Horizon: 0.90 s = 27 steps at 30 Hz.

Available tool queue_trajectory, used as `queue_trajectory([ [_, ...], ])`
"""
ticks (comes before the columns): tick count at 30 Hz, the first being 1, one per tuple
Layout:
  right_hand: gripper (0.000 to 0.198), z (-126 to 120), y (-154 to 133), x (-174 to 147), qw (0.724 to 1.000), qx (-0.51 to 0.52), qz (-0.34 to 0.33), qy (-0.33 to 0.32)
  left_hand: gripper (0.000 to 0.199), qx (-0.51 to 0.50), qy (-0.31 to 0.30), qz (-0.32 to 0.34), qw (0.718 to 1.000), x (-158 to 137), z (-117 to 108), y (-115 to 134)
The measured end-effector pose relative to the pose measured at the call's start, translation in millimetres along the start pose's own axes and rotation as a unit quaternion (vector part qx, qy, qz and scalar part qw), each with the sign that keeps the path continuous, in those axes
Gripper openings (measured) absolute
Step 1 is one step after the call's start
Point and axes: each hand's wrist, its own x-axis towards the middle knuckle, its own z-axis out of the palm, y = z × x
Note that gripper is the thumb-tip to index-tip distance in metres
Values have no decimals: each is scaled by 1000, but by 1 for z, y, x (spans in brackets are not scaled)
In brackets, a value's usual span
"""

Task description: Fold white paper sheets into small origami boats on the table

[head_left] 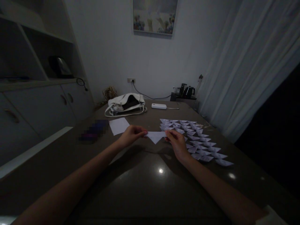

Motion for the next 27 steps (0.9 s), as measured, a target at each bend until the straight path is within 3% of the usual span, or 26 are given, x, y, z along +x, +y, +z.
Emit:
queue_trajectory([
  [5, 23, 6, -5, -12, 978, -90, 29, -186, 46, -14, 65, 28, 997, 3, -7, -13],
  [9, 18, 10, -10, -22, 941, -127, 36, -312, 41, 14, 25, 47, 998, 1, 4, -23],
  [13, 12, 7, -9, -20, 938, -207, -46, -276, 28, 85, -53, 71, 992, -5, 21, -24],
  [17, 8, 3, -6, -15, 916, -319, -103, -222, 23, 198, -67, 101, 973, -10, 28, -15],
  [22, 9, 3, -5, -15, 894, -358, -124, -238, 11, 305, -93, 120, 940, -14, 26, 1],
  [27, 10, 4, -5, -17, 873, -386, -156, -252, 13, 338, -148, 103, 924, -16, 25, 7],
])
